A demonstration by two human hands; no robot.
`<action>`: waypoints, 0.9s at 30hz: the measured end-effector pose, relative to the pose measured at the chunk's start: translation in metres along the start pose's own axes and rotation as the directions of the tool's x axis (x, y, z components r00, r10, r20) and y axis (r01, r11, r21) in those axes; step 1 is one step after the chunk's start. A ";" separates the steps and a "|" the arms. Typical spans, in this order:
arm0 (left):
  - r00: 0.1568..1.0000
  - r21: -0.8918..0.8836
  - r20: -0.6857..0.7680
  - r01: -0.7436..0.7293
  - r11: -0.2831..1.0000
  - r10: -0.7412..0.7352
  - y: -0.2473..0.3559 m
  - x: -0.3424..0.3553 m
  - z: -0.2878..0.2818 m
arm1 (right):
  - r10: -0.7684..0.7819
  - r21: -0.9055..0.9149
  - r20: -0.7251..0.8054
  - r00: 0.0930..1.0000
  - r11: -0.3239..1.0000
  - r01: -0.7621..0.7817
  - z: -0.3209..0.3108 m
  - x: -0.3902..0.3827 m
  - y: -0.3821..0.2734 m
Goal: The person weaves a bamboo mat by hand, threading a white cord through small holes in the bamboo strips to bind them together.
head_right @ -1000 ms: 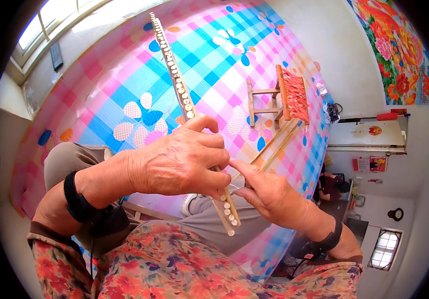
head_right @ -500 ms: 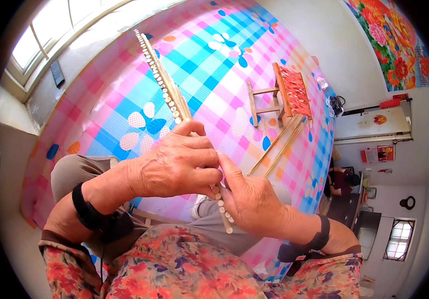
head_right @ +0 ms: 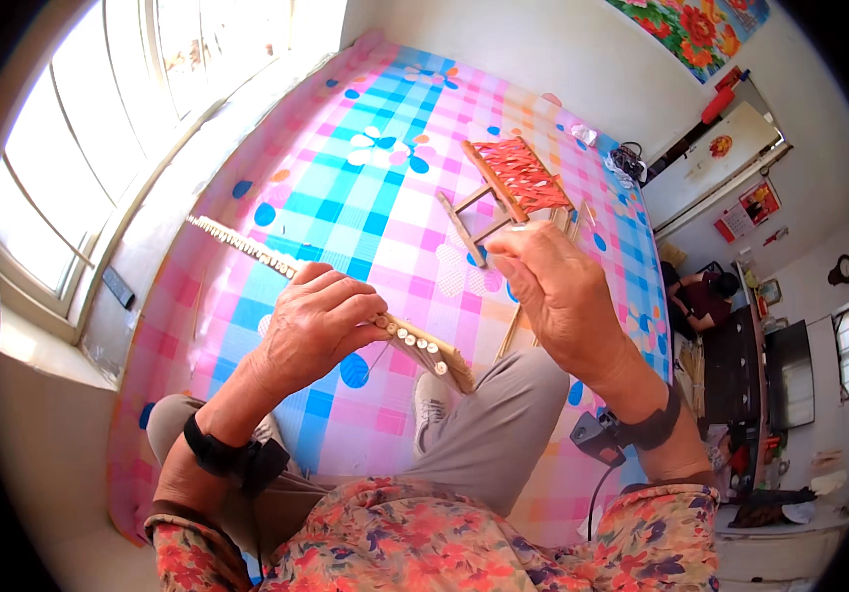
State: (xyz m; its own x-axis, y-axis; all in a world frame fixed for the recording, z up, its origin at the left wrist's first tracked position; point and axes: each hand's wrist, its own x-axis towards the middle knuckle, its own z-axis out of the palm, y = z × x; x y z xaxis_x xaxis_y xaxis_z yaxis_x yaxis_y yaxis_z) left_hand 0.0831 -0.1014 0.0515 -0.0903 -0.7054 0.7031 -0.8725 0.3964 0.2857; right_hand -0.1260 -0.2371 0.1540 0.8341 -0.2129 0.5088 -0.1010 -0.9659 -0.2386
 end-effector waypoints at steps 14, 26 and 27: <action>0.974 0.071 0.043 0.219 0.973 -0.222 0.000 0.052 0.001 | 0.488 0.775 0.227 0.843 0.433 -0.460 0.095 -0.008 0.005; 0.977 0.345 0.088 0.152 0.926 -0.194 -0.004 0.067 0.015 | 0.493 0.825 0.265 0.829 0.329 -0.460 0.106 0.009 0.031; 0.969 0.343 0.062 0.203 0.917 -0.238 -0.005 0.067 0.021 | 0.499 0.859 0.256 0.828 0.275 -0.432 0.107 0.008 0.031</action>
State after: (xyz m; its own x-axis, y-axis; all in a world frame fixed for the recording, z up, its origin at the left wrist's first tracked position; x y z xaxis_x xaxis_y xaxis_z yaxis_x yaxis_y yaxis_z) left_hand 0.0715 -0.1627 0.0838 0.0900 -0.8146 0.5730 -0.9832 0.0190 0.1815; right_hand -0.0642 -0.2533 0.0618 0.7788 -0.6208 0.0900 0.0774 -0.0472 -0.9959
